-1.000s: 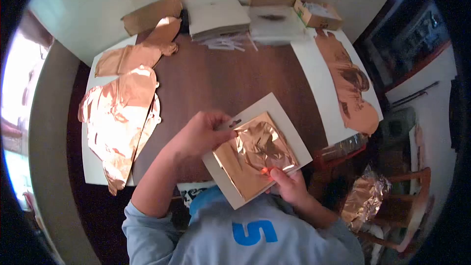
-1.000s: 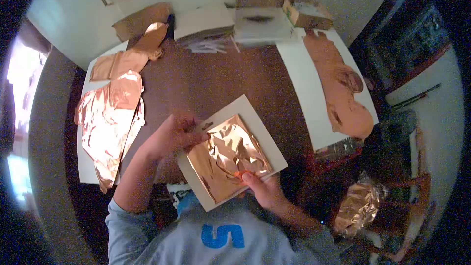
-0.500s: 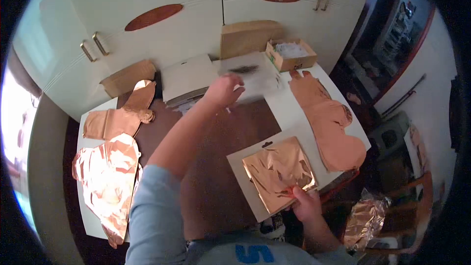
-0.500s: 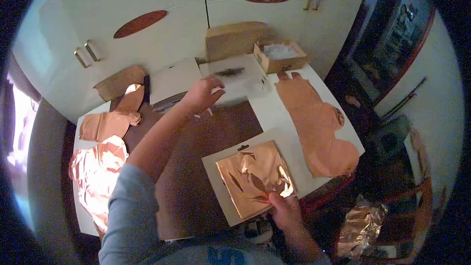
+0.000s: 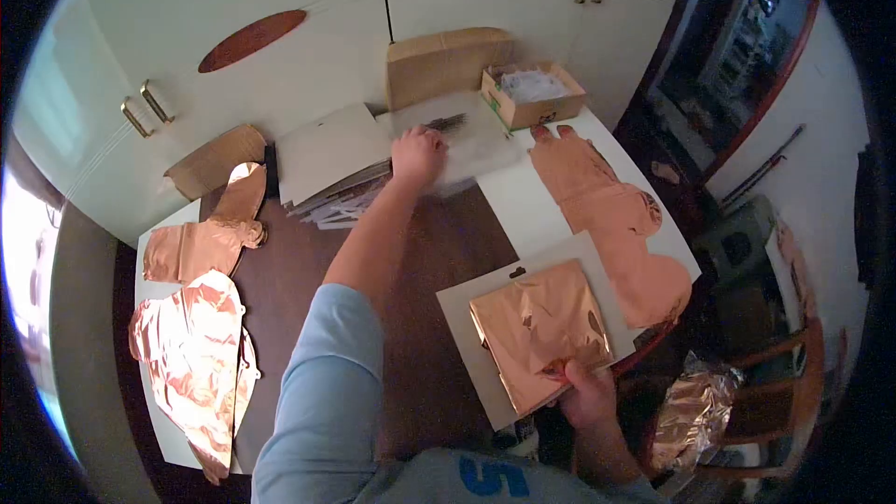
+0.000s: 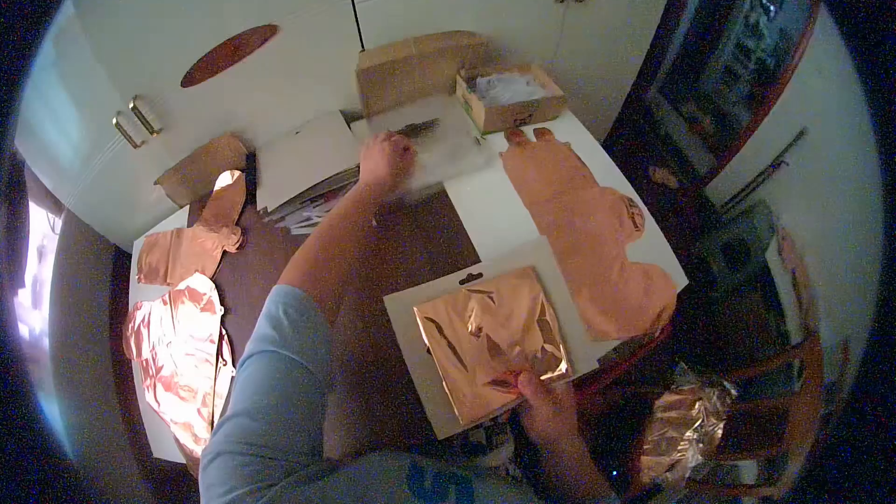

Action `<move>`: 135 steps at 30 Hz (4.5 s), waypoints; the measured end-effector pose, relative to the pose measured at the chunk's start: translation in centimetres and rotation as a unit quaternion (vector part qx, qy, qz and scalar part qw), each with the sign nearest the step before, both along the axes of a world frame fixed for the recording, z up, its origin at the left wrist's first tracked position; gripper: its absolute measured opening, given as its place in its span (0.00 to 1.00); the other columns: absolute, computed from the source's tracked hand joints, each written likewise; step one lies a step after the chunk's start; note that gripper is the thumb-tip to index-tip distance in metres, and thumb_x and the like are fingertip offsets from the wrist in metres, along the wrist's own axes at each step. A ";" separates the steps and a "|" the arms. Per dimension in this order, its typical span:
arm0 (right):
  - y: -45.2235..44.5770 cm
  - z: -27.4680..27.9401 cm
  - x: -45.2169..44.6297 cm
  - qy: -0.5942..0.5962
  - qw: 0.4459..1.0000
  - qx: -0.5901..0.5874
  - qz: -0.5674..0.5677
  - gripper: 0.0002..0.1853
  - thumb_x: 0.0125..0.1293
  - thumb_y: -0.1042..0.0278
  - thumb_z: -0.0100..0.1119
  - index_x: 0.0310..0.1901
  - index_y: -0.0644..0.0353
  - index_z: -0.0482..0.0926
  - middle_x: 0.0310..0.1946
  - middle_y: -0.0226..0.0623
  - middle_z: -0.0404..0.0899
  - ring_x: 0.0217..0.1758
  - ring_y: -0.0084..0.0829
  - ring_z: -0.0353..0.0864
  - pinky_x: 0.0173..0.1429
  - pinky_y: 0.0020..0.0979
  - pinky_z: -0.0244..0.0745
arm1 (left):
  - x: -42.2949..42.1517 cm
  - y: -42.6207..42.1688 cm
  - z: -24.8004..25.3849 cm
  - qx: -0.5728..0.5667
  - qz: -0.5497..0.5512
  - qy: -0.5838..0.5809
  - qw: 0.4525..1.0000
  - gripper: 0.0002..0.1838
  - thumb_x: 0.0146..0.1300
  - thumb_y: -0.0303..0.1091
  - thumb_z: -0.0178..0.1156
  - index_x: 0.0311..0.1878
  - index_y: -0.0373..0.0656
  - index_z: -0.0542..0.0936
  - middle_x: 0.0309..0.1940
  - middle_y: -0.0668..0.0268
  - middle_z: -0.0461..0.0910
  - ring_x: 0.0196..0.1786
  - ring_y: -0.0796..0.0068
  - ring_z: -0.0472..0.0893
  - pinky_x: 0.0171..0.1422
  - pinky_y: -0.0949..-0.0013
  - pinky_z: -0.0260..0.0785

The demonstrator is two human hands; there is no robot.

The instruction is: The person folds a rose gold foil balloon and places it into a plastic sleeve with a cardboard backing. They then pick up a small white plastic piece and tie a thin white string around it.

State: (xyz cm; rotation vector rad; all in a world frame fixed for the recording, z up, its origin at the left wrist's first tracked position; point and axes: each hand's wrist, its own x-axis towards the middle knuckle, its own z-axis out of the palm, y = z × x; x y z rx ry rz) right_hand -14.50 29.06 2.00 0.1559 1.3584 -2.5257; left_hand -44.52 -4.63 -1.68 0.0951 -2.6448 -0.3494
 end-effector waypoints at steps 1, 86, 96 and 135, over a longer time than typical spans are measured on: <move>0.4 -0.3 0.1 0.004 1.000 0.020 -0.006 0.21 0.62 0.69 0.58 0.56 0.61 0.65 0.39 0.40 0.78 0.41 0.35 0.80 0.40 0.36 0.79 | -0.2 0.2 0.2 0.015 -0.007 0.024 1.000 0.10 0.56 0.42 0.58 0.36 0.51 0.83 0.40 0.64 0.79 0.50 0.60 0.76 0.52 0.57 0.68; 1.6 -1.4 10.6 -0.068 0.961 0.150 0.221 0.17 0.65 0.67 0.56 0.53 0.64 0.71 0.39 0.37 0.79 0.36 0.29 0.81 0.33 0.29 0.77 | 36.3 4.2 5.6 0.189 -0.335 -0.187 0.904 0.06 0.45 0.30 0.61 0.21 0.38 0.77 0.39 0.48 0.79 0.47 0.48 0.78 0.53 0.56 0.71; -1.3 -1.9 12.5 -0.083 0.966 0.151 0.195 0.17 0.68 0.65 0.53 0.55 0.64 0.71 0.45 0.36 0.79 0.43 0.25 0.79 0.42 0.28 0.79 | 38.5 4.5 5.6 0.111 -0.319 -0.125 0.933 0.07 0.52 0.32 0.62 0.27 0.39 0.78 0.55 0.50 0.74 0.65 0.50 0.68 0.70 0.40 0.50; -5.7 -1.6 15.5 -0.066 0.973 0.151 0.162 0.19 0.63 0.58 0.61 0.48 0.65 0.74 0.38 0.40 0.80 0.28 0.27 0.80 0.21 0.25 0.77 | 49.8 8.1 4.0 0.843 0.026 -0.054 0.535 0.22 0.62 0.23 0.53 0.60 0.38 0.66 0.51 0.61 0.76 0.50 0.70 0.78 0.56 0.63 0.73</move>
